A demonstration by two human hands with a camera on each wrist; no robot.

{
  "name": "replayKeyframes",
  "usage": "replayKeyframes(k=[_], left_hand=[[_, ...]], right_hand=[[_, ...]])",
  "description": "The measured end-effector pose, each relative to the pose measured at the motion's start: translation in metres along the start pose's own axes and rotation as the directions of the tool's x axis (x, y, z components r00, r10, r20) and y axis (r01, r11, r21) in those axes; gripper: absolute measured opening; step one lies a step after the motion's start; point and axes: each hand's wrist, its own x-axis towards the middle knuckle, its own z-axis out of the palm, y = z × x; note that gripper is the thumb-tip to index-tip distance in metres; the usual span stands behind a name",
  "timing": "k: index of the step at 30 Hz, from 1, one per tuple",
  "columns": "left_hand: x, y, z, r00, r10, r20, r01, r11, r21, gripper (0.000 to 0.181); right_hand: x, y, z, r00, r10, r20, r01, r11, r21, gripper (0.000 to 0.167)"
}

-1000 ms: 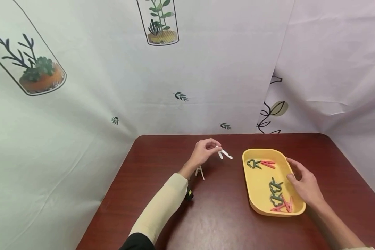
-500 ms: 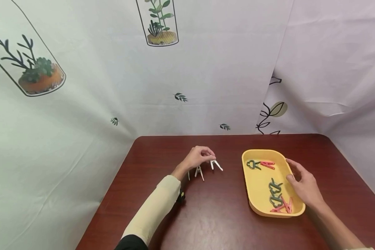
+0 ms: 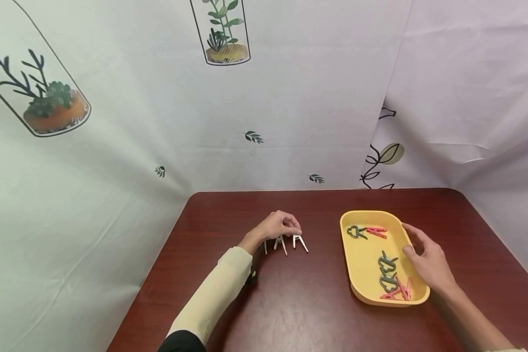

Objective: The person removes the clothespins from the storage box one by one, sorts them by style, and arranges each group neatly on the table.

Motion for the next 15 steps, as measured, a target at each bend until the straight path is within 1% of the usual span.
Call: replayKeyframes(k=[4,8,12,15], left_hand=[[0.0006,0.0017,-0.0003,1.0,-0.003,0.03,0.002,0.999,0.039,0.009],[0.0024,0.0025,0.0012,0.999,-0.01,0.047,0.008,0.998,0.057,0.012],[0.0034,0.0019,0.0034,0.999,0.003,0.038,-0.006,0.998,0.065,0.015],[0.0027,0.0006,0.0047,0.999,0.03,0.015,-0.031,0.997,0.069,0.016]], right_hand=[[0.0001,0.0001,0.0,1.0,0.004,-0.001,-0.004,1.0,0.001,0.053],[-0.0005,0.0004,0.0,1.0,0.006,0.0,-0.006,1.0,-0.001,0.053],[-0.0007,0.0005,-0.0001,1.0,0.0,0.001,0.0,1.0,0.004,0.053],[-0.0004,-0.0001,-0.0001,1.0,-0.002,0.002,0.002,1.0,0.007,0.053]])
